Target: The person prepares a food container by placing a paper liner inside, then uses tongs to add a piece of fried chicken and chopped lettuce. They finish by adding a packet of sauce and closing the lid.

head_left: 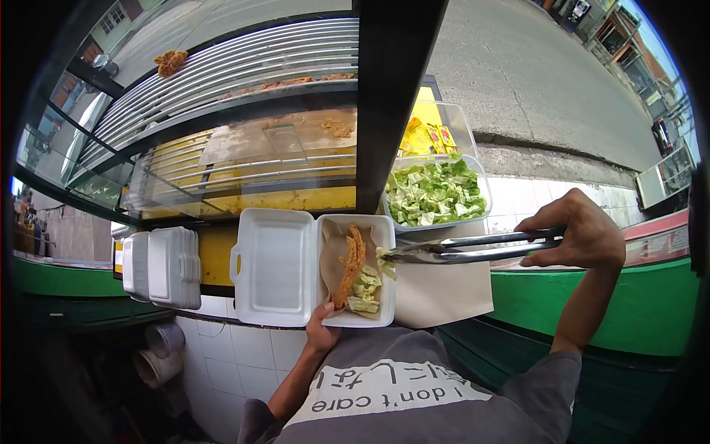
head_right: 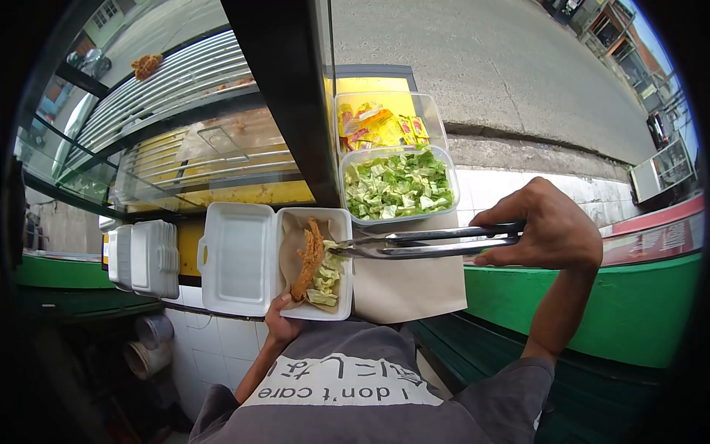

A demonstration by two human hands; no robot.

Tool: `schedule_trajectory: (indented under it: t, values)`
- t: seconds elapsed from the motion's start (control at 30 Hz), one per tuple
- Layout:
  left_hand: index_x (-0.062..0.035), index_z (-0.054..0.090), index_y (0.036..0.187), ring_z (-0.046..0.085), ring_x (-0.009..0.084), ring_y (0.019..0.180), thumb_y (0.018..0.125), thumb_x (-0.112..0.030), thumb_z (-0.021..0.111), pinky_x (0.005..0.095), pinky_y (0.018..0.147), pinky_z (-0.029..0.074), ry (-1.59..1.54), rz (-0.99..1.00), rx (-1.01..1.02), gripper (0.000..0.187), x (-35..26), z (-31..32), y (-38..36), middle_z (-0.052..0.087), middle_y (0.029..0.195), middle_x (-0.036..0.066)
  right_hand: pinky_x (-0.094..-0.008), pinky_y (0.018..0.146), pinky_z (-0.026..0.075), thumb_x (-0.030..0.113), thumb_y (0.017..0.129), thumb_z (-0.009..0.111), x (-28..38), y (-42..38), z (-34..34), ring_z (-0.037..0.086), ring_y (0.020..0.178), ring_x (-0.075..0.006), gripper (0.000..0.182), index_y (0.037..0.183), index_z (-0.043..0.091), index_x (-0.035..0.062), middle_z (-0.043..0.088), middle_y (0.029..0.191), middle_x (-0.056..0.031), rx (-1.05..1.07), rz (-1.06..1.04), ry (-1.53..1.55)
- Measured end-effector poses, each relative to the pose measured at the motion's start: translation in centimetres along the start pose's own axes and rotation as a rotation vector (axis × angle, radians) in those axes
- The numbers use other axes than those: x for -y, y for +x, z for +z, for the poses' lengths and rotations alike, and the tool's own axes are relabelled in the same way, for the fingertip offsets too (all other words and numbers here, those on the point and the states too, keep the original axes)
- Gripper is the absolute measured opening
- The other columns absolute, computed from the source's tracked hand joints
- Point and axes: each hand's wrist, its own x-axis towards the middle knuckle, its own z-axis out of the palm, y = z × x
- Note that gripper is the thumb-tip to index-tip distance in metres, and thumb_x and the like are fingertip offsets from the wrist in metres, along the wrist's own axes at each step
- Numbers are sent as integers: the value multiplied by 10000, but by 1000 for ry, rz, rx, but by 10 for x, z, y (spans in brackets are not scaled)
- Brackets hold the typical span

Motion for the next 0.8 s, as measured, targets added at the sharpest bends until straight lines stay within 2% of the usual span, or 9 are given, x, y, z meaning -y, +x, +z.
schedule_trajectory:
  t: [0.07, 0.13, 0.23, 0.33, 0.37, 0.4, 0.6, 0.67, 0.8]
  values:
    - [42, 474, 1283, 560, 269, 1127, 856, -251, 445, 379, 1010, 413, -10, 30, 70, 519, 1, -1, 2, 569, 1228, 160, -301, 586, 520, 275, 631, 851, 2, 7, 17, 677, 621, -212, 424, 948, 733, 20, 703, 760, -140, 26, -117, -14]
    - [56, 464, 1288, 548, 260, 1146, 879, -249, 434, 363, 1023, 394, -74, 21, 122, 511, 5, -9, 6, 563, 1238, 163, -311, 590, 516, 274, 621, 844, 3, 7, 19, 663, 598, -245, 415, 942, 738, 33, 696, 748, -144, -7, -127, -37]
    - [71, 452, 1294, 533, 249, 1167, 903, -252, 424, 346, 1035, 375, -117, 22, 160, 508, 7, -14, 5, 554, 1250, 165, -352, 611, 503, 214, 587, 837, 3, 8, 7, 661, 606, -267, 385, 913, 741, 34, 696, 754, -146, -249, 65, -180]
    - [73, 443, 1298, 527, 244, 1172, 903, -259, 428, 344, 1038, 373, -95, 34, 153, 516, 6, -10, 5, 548, 1254, 162, -396, 655, 491, 241, 641, 801, -5, 27, 10, 635, 659, -315, 305, 896, 742, 85, 670, 723, -149, -336, 104, -360]
    - [75, 437, 1301, 525, 241, 1173, 903, -261, 431, 344, 1040, 371, -93, 41, 152, 521, 6, -8, 5, 545, 1257, 161, -415, 667, 490, 266, 665, 780, 0, 36, 13, 627, 697, -329, 290, 906, 741, 111, 654, 715, -156, -294, 146, -390]
    - [75, 437, 1301, 525, 241, 1173, 903, -261, 431, 344, 1040, 371, -94, 41, 153, 521, 6, -7, 5, 545, 1257, 161, -418, 664, 494, 276, 671, 773, -2, 45, 19, 631, 695, -326, 282, 897, 737, 111, 652, 712, -152, -235, 155, -452]
    - [66, 434, 1309, 523, 235, 1174, 907, -258, 445, 347, 1042, 371, -114, 28, 154, 516, 8, -8, 4, 540, 1259, 151, -413, 634, 491, 249, 694, 755, 2, 45, 21, 623, 646, -312, 219, 856, 733, 104, 641, 665, -137, -229, 155, -502]
    - [53, 440, 1313, 518, 230, 1184, 926, -261, 447, 346, 1043, 372, -118, 8, 148, 498, 9, -11, 4, 538, 1264, 141, -403, 616, 487, 237, 695, 757, 0, 34, 13, 609, 615, -315, 203, 858, 743, 117, 634, 636, -135, -279, 137, -404]
    - [57, 410, 1331, 507, 275, 1216, 929, -271, 389, 374, 1069, 361, -18, 12, 68, 519, 7, -4, 3, 516, 1306, 176, -348, 614, 505, 154, 633, 808, -13, 8, 8, 650, 589, -246, 293, 893, 739, 38, 682, 692, -137, -407, -18, -242]
